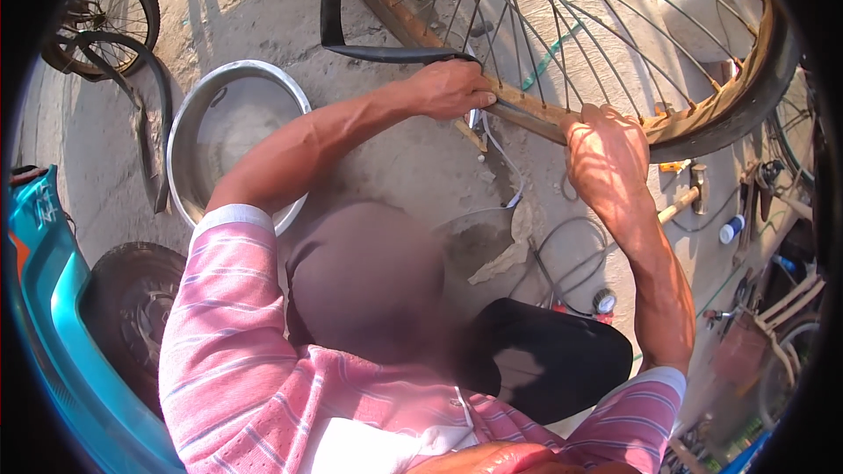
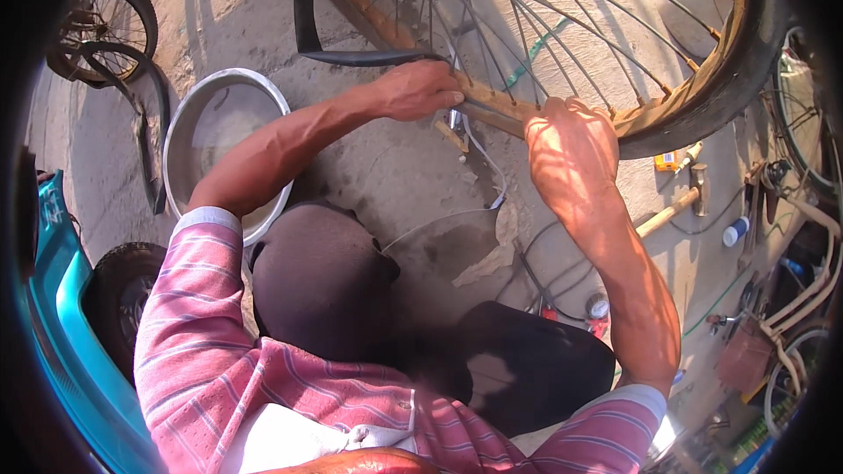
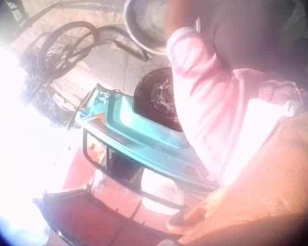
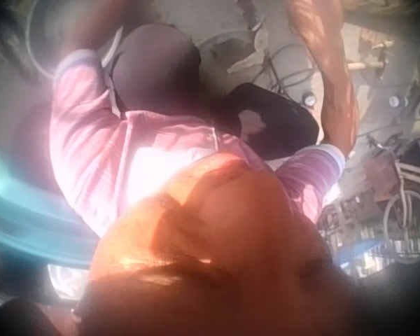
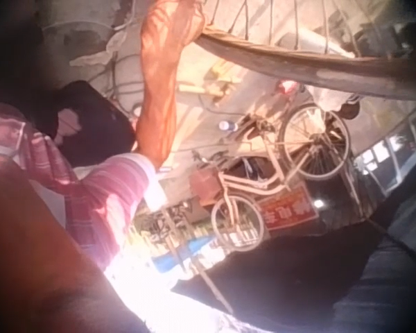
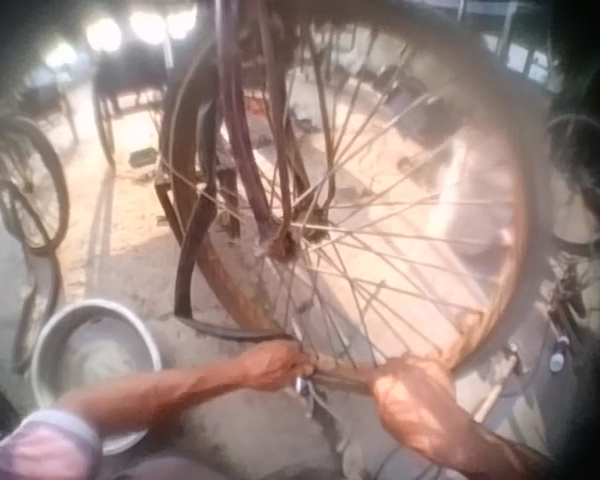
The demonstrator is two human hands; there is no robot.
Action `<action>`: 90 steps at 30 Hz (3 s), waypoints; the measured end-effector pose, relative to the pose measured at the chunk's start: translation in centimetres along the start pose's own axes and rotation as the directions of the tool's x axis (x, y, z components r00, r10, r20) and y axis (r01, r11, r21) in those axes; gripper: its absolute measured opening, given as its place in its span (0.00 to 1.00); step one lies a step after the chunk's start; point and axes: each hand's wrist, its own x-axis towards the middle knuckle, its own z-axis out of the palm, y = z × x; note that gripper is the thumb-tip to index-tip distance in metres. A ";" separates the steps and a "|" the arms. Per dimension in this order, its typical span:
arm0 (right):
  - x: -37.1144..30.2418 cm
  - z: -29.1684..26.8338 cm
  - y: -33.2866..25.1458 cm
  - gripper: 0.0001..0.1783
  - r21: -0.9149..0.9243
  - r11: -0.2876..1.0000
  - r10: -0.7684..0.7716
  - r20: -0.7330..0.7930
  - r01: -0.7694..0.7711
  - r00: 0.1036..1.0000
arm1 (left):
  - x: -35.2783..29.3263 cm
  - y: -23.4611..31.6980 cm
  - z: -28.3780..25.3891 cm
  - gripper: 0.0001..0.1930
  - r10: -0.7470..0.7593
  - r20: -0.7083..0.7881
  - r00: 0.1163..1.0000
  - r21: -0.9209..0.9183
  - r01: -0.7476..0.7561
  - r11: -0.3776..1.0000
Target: The person removes an inner tube from a bicycle wheel, examines the tube, and begins tucking the inner tube back into the tire rim by hand.
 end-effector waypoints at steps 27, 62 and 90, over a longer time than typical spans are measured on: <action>0.7 6.5 -1.3 0.06 -0.105 0.993 -0.066 -0.165 0.049 0.984 | 0.9 3.7 3.3 0.32 0.027 -0.244 0.969 -0.322 -0.107 0.941; 0.7 6.7 -0.9 0.06 -0.046 0.996 -0.080 -0.171 0.073 0.982 | 0.5 4.3 4.6 0.22 -0.172 -0.232 0.957 -0.745 -0.061 0.664; 0.0 3.3 0.4 0.05 0.000 0.999 -0.045 -0.202 0.046 0.978 | 0.9 -1.5 -1.9 0.13 0.025 0.095 0.995 0.061 -0.031 0.998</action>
